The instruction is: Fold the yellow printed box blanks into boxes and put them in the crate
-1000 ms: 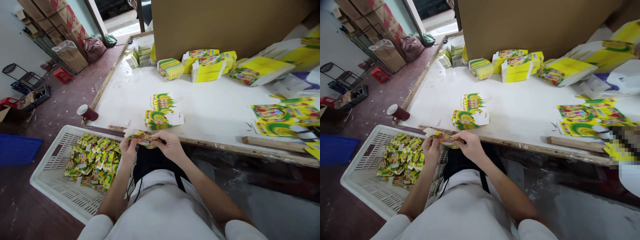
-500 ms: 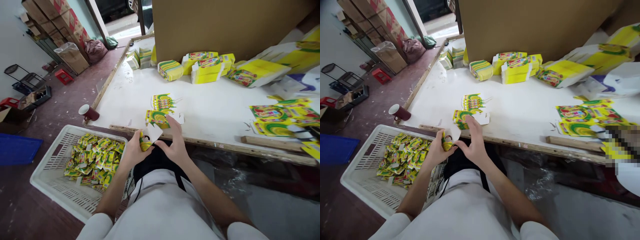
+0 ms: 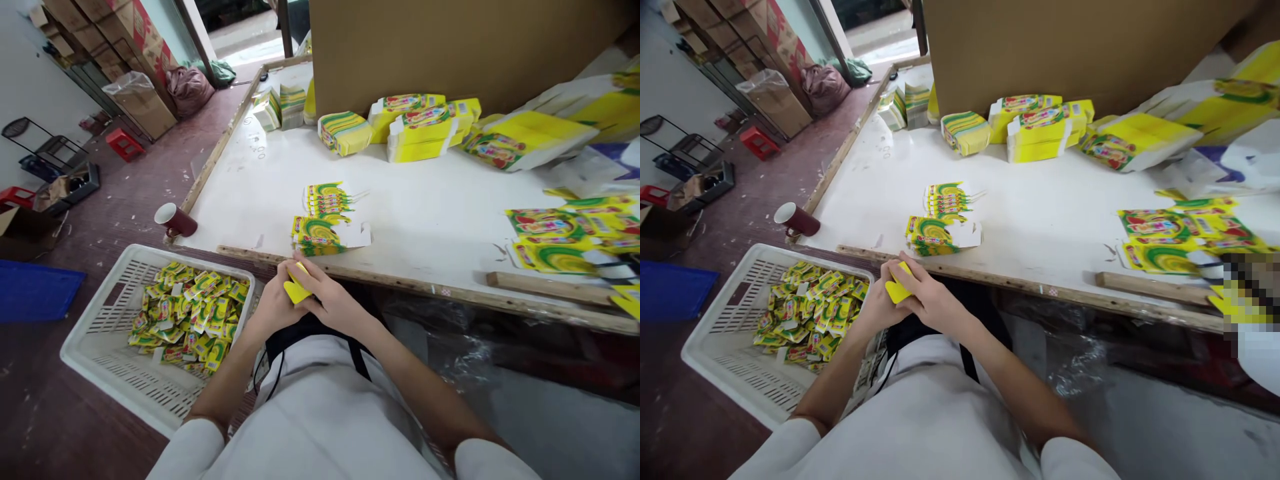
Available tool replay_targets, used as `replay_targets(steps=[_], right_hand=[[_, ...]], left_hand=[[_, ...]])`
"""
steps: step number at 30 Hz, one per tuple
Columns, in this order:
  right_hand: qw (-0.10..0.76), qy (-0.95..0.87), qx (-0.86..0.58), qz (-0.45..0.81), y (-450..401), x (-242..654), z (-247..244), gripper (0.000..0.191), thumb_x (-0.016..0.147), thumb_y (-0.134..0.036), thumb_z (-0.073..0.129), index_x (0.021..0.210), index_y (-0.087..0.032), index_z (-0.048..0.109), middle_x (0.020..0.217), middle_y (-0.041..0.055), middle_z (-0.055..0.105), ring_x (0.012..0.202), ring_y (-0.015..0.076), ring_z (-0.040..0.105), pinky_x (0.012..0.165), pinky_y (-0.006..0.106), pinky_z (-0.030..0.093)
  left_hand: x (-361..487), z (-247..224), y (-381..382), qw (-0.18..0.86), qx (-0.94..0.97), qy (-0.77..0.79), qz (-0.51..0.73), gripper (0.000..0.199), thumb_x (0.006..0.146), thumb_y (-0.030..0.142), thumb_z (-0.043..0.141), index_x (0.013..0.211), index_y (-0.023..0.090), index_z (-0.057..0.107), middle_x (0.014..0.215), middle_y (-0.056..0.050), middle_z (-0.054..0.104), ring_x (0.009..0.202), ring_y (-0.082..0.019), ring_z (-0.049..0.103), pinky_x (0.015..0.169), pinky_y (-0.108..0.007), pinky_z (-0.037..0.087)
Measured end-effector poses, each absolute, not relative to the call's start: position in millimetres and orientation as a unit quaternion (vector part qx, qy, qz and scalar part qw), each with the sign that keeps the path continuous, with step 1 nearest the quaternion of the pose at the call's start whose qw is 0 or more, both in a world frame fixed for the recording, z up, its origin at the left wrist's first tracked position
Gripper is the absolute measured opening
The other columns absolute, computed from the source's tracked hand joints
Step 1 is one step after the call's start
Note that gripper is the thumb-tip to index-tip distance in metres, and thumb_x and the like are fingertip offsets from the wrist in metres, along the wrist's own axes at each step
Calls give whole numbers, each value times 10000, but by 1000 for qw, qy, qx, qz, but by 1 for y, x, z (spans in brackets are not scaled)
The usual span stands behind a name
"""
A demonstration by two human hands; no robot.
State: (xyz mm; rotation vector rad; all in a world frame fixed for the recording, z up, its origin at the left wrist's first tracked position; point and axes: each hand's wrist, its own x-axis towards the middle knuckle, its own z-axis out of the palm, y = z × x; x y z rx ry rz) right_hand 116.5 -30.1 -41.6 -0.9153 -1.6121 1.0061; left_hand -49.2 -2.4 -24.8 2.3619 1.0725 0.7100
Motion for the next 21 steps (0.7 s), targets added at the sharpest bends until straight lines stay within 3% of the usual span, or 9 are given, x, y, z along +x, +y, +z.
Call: replay_targets(steps=[2,4,11,16,19,21], right_hand=[[482,-697,-405,345,-31,118,-42,468,990,-210,483,1437,-331,556,1574,47,471,1430,220,484,1179,430,426],[496,-687,-439,299,-30,121,-43,470,983,-138,446,1364,-344,627,1513,36,547,1367,207,556,1151,423,467],[426,-738,-427,303,-29,134,-42,443,933,-176,607,1361,-288,631,1599,102,423,1386,271,535,1124,457,489],[395,-760,-412,311,-25,145,-33,332,882,-167,684,1194,-263,743,1531,108,518,1354,285,567,1134,463,477],[434,-719,-447,307,-24,135,-30,268,830,-137,723,1064,-249,791,1474,108,576,1319,304,597,1122,480,486],[463,-695,-454,311,-24,126,-30,297,835,-150,720,1107,-255,774,1465,106,584,1343,302,574,1130,483,474]], left_hand=[[-47,-29,-2,223,835,408,294,690,722,183,672,1311,210,315,1242,-131,528,1076,-241,655,848,-363,567],[-47,-28,-2,215,809,452,309,760,690,163,688,1336,195,287,1265,-145,532,1096,-249,646,889,-391,558],[-65,-5,0,161,822,495,230,506,674,248,781,1132,214,568,1078,-74,706,1002,-265,689,899,-409,554],[-62,7,5,155,848,462,211,509,662,298,811,1123,207,617,1070,-76,744,983,-268,713,895,-404,567],[-54,8,5,118,855,455,219,484,700,286,776,1146,198,612,1091,-89,742,1010,-276,709,926,-418,556],[-57,8,5,118,846,469,223,501,704,277,765,1172,204,599,1118,-90,733,1032,-275,701,940,-414,549]])
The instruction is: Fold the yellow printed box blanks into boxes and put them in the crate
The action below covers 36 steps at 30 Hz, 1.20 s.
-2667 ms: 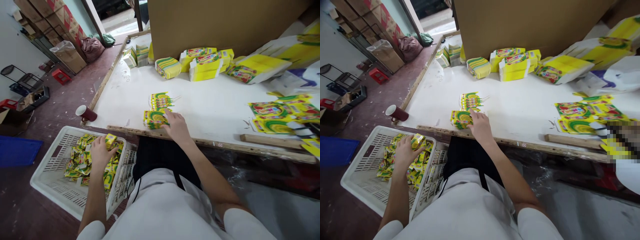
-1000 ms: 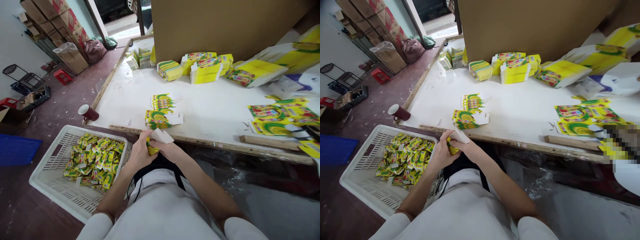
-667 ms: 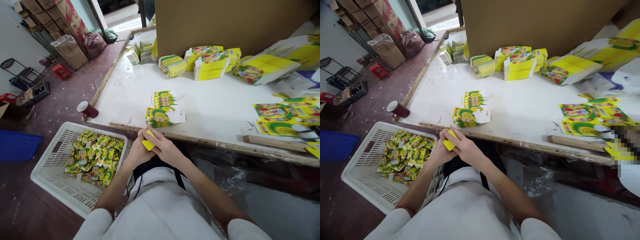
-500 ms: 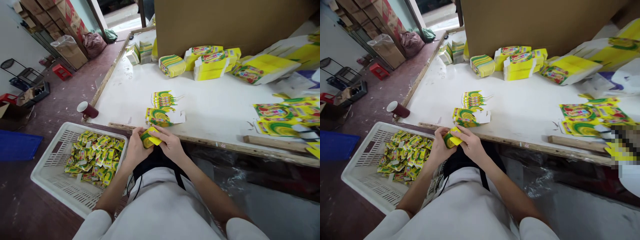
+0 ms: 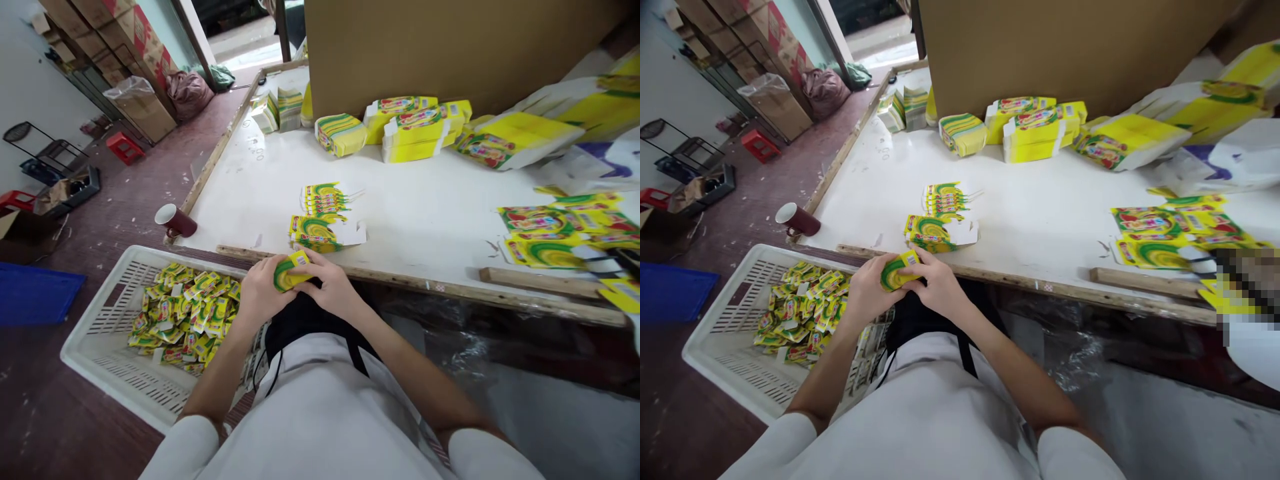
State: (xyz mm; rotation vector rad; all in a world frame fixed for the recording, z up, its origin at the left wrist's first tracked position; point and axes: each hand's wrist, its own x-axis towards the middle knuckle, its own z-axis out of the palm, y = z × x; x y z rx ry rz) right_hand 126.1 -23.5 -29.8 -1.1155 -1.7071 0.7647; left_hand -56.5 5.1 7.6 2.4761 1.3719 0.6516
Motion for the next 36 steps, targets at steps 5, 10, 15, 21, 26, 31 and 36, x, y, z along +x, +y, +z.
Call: replay_targets(steps=[5,10,15,21,26,31,36], right_hand=[[479,-676,-503,246,-6,137,-32,702,863,-263,722,1507,-245,443,1488,132,552,1379,297,518,1166,496,412],[308,-650,-679,144,29,168,-47,562,843,-120,679,1391,-127,553,1209,191,689,1163,362,609,1038,538,459],[331,-646,-679,114,24,165,-43,552,787,-77,696,1321,-128,569,1153,176,666,1088,368,598,986,543,467],[473,-655,-438,395,-27,121,-23,574,774,-171,756,1287,-221,504,941,34,619,827,219,610,788,370,534],[539,-597,-394,445,-42,89,-25,594,759,-361,822,1273,-223,559,989,48,640,804,193,595,703,317,528],[546,-617,-427,373,-27,111,-24,245,885,-237,687,1128,-219,717,1002,69,724,872,208,659,760,328,530],[526,-693,-445,213,-21,146,-26,225,932,-170,621,1058,-261,783,838,34,704,783,170,642,706,292,529]], left_hand=[[-117,12,15,83,772,614,143,582,721,404,781,1225,192,583,1116,-130,717,1066,-338,672,974,-495,509],[-170,7,21,34,677,721,143,886,689,522,797,1399,105,471,1443,-268,521,1372,-451,458,1125,-634,338],[-122,-24,13,380,670,577,270,716,702,502,801,1308,220,544,1298,-133,660,1259,-302,599,1125,-500,410],[-30,-23,8,621,448,353,539,649,664,626,803,1157,259,593,1059,-66,663,1063,-237,647,990,-411,517],[-6,1,10,576,356,289,676,422,749,580,769,857,235,551,706,54,432,608,-81,474,664,-215,495],[-32,-14,7,511,473,352,626,568,660,665,799,1003,245,626,886,-4,615,798,-146,614,791,-287,545],[-80,-14,10,452,605,460,467,413,886,565,617,949,180,754,951,-86,765,934,-240,712,923,-383,549]])
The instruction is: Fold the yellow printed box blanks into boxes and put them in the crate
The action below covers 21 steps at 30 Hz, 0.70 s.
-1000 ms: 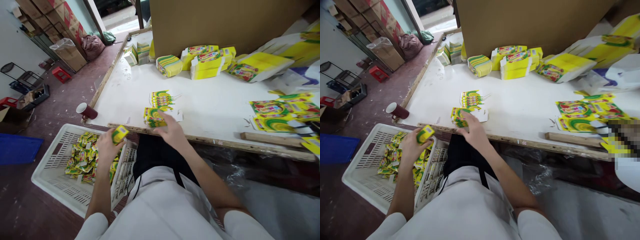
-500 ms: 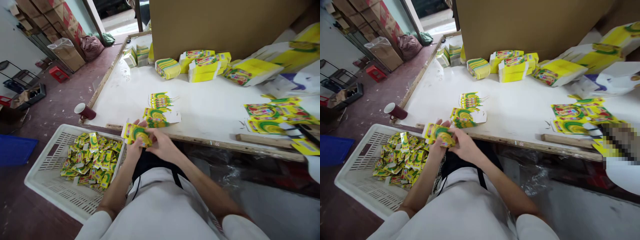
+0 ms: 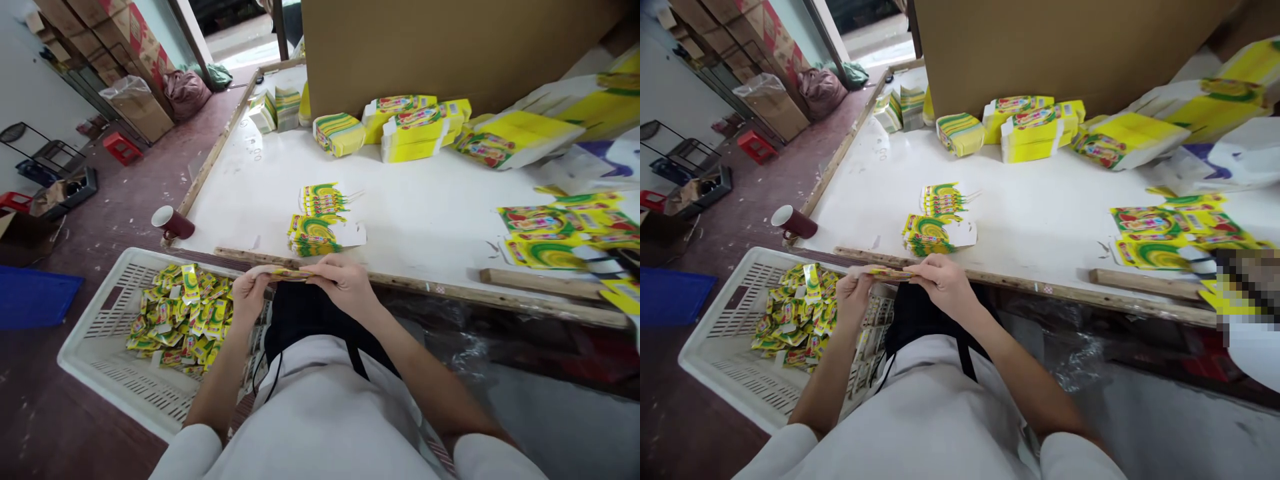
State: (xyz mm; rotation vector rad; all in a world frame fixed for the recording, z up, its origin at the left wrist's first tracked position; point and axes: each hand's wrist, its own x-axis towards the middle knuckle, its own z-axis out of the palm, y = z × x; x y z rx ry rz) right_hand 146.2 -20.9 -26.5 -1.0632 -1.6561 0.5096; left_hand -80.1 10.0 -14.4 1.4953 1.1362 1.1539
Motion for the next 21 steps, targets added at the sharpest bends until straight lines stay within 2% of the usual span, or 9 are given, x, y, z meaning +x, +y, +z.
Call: replay_targets(steps=[3,5,7,9,11,13,17,19,21], right_hand=[[473,-740,-470,84,-22,149,-29,290,961,-139,563,1094,-279,779,835,48,698,806,184,603,751,330,509],[429,-776,-462,29,-25,144,-27,277,971,-156,561,1081,-289,777,817,41,701,816,191,586,788,351,488],[416,-800,-431,14,-27,136,-22,264,975,-181,569,1098,-316,760,853,25,712,879,193,600,889,372,476],[451,-781,-429,37,-30,130,-17,299,961,-246,607,1232,-339,694,1078,42,717,1092,227,598,1070,436,414],[517,-711,-465,109,-30,126,-14,510,920,-352,663,1418,-322,554,1383,88,601,1346,295,477,1190,522,305],[560,-626,-482,251,-27,124,-16,665,893,-458,670,1498,-282,461,1523,113,488,1452,328,380,1218,552,282],[526,-436,-377,625,-20,116,-29,629,855,-568,667,1408,-284,568,1438,81,603,1365,314,529,1152,516,427],[504,-378,-335,700,-18,113,-35,715,789,-604,731,1400,-270,572,1395,88,641,1320,313,576,1129,497,460],[515,-374,-344,691,-18,110,-39,804,769,-639,739,1436,-240,534,1387,117,646,1299,309,595,1138,488,453]], left_hand=[[-94,6,17,490,683,419,344,702,942,701,351,1277,172,668,1343,-143,666,1290,-304,599,1129,-458,436],[-90,18,19,428,751,418,280,843,824,777,512,1410,171,547,1508,-161,524,1429,-349,458,1203,-499,339],[-78,21,19,363,797,438,203,916,679,648,773,1413,173,501,1468,-183,550,1380,-381,504,1155,-531,390],[-64,16,17,323,803,474,164,784,683,438,824,1347,178,499,1288,-157,663,1197,-346,642,1014,-496,511],[-53,8,12,291,798,496,180,624,747,314,755,1294,188,485,1149,-108,697,1051,-285,695,906,-428,561],[-46,-1,6,255,813,478,213,630,755,273,732,1310,199,442,1169,-99,679,1062,-265,691,899,-398,564],[-42,-10,-4,189,863,382,270,741,759,214,721,1392,221,335,1323,-125,597,1199,-256,640,949,-373,553],[-43,-11,-5,157,868,365,299,683,783,229,711,1361,222,349,1269,-119,598,1158,-243,649,906,-358,562],[-45,-11,-5,152,866,367,304,600,788,242,706,1299,229,392,1190,-98,605,1093,-229,661,861,-345,566]])
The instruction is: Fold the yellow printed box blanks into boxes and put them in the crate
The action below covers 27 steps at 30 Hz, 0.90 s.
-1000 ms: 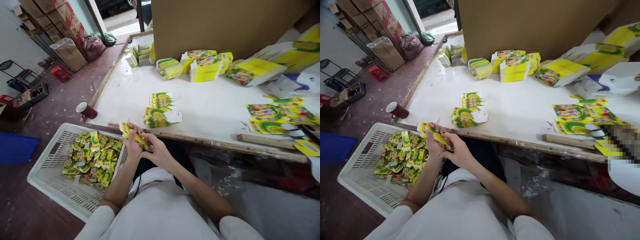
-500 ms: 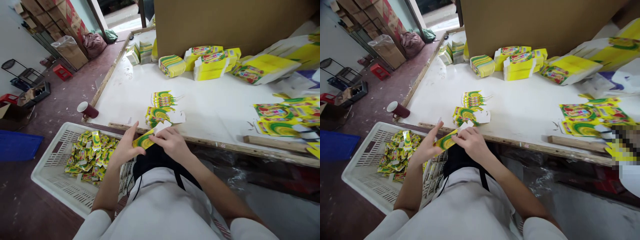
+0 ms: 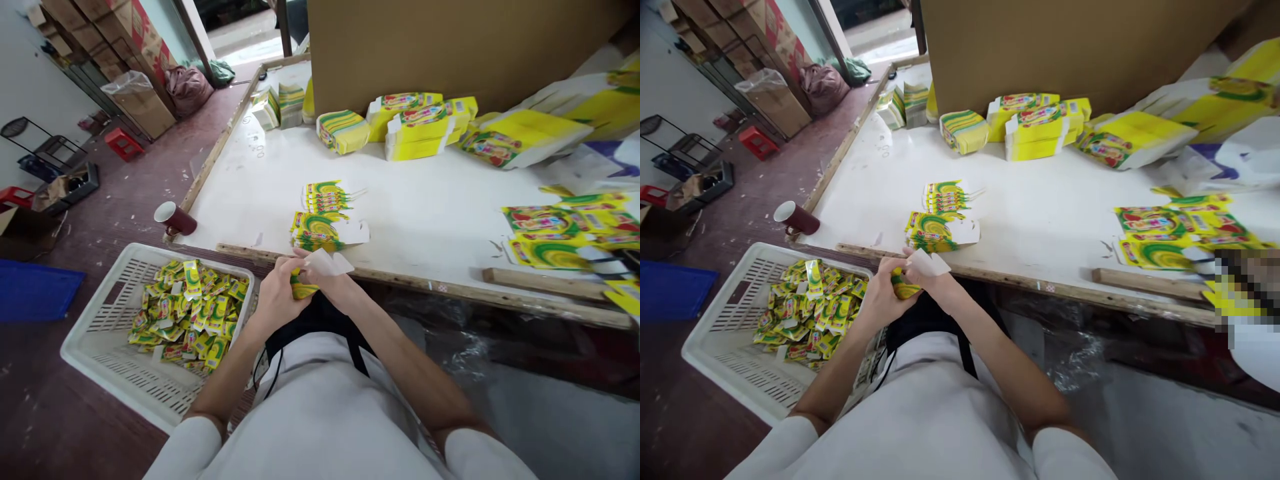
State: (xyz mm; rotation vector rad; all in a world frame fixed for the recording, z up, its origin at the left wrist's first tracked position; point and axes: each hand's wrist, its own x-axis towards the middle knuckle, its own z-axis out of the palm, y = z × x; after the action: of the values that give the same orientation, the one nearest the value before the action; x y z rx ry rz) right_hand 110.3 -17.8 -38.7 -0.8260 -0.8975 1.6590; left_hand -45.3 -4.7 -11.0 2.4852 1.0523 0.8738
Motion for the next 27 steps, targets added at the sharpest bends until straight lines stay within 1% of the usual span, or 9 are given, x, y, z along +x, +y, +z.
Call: replay_targets(steps=[2,4,7,9,11,16,19,25,27], right_hand=[[540,-409,-362,640,-20,109,-40,868,800,-699,668,1493,-219,465,1423,151,615,1319,309,583,1145,491,447],[544,-507,-366,560,-24,108,-40,879,827,-678,651,1534,-214,411,1534,166,502,1417,316,488,1176,491,412],[493,-671,-375,408,-30,110,-40,611,941,-395,624,1511,-246,462,1639,124,345,1497,278,376,1204,463,382],[477,-711,-401,327,-31,113,-41,475,980,-210,526,1448,-286,546,1606,96,416,1451,240,454,1180,442,426],[491,-703,-432,279,-30,119,-42,465,973,-133,495,1386,-313,608,1520,82,536,1368,220,556,1138,429,479],[459,-719,-437,285,-26,134,-48,397,935,-217,625,1326,-268,664,1517,118,532,1378,268,544,1125,455,490],[430,-747,-414,293,-25,142,-48,308,948,-243,613,1237,-225,718,1522,145,518,1381,278,538,1117,449,496],[420,-747,-437,274,-25,140,-37,246,933,-213,620,1140,-244,749,1437,136,580,1314,277,590,1094,486,502],[439,-723,-457,276,-25,132,-34,321,930,-191,606,1233,-241,699,1449,146,567,1349,286,557,1111,504,481]], left_hand=[[-48,-12,-2,182,860,380,287,561,765,227,702,1251,237,424,1149,-80,613,1050,-226,670,839,-339,565],[-49,-16,1,223,853,389,268,543,743,227,696,1225,232,446,1145,-85,609,1035,-239,675,823,-343,565],[-49,-25,5,253,845,384,273,532,721,232,693,1199,210,463,1218,-125,539,1058,-257,665,844,-362,562],[-48,-28,6,260,828,398,298,603,702,220,702,1235,198,421,1244,-135,498,1058,-247,657,862,-371,556],[-48,-26,5,254,807,438,303,658,684,207,721,1254,194,393,1202,-119,522,1034,-242,648,868,-384,550],[-59,-9,6,186,826,483,225,493,683,232,768,1127,207,556,1088,-87,657,1043,-284,640,923,-432,524],[-65,0,8,173,832,491,195,489,666,281,805,1110,203,613,1048,-84,707,989,-286,676,896,-423,537],[-53,7,7,161,847,464,203,504,696,351,802,1150,219,627,1099,-87,731,1018,-289,691,914,-417,532],[-53,7,7,139,842,477,212,500,705,350,793,1155,215,621,1103,-99,722,1027,-301,683,928,-433,523]])
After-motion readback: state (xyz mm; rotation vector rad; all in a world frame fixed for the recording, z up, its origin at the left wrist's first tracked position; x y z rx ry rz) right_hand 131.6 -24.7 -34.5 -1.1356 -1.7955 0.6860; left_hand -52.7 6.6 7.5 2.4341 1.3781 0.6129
